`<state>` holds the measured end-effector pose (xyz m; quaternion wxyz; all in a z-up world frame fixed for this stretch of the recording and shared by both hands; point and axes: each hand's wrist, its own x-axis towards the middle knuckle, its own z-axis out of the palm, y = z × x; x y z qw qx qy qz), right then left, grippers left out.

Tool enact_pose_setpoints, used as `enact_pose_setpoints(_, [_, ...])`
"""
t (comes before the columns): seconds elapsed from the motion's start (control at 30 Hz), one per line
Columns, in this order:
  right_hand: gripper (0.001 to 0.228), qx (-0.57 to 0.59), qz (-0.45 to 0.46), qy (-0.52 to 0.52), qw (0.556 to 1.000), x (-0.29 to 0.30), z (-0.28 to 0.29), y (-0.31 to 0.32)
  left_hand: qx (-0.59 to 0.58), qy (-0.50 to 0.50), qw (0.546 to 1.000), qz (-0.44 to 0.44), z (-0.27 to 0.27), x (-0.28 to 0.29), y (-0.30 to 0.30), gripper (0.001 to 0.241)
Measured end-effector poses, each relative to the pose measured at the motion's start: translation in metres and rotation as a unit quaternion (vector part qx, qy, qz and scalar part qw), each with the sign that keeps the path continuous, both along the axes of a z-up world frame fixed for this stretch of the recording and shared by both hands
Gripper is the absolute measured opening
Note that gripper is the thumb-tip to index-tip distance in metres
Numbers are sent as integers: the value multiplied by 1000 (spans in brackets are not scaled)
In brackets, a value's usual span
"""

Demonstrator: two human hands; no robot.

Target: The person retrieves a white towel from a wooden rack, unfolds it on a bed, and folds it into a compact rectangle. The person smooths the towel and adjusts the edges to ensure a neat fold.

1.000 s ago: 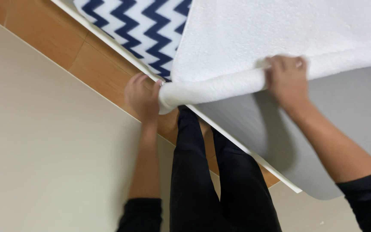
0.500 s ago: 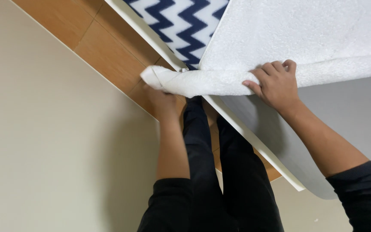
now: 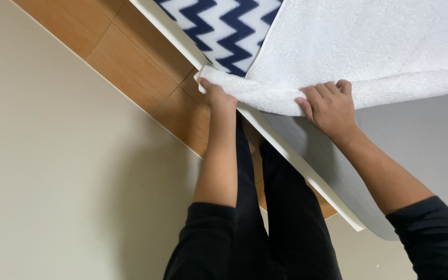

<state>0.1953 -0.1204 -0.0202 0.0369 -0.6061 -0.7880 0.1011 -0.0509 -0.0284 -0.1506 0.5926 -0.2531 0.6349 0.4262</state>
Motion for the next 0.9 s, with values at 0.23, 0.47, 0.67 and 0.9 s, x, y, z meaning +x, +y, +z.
enact_pose_setpoints(0.23, [21, -7, -39, 5, 999, -2, -4, 13, 143, 99, 984, 32, -62, -31, -78, 107])
enact_pose_setpoints(0.47, [29, -64, -102, 13, 993, 0, -5, 27, 100, -35, 988, -115, 42, 40, -87, 93])
enact_pose_setpoints(0.67, [37, -215, -169, 13, 962, -1, 7, 65, 80, 134, 981, -113, 92, 15, -4, 77])
enact_pose_setpoints(0.9, [43, -311, -232, -14, 922, 4, -6, 77, 386, 467, 524, -598, 132, 44, -39, 86])
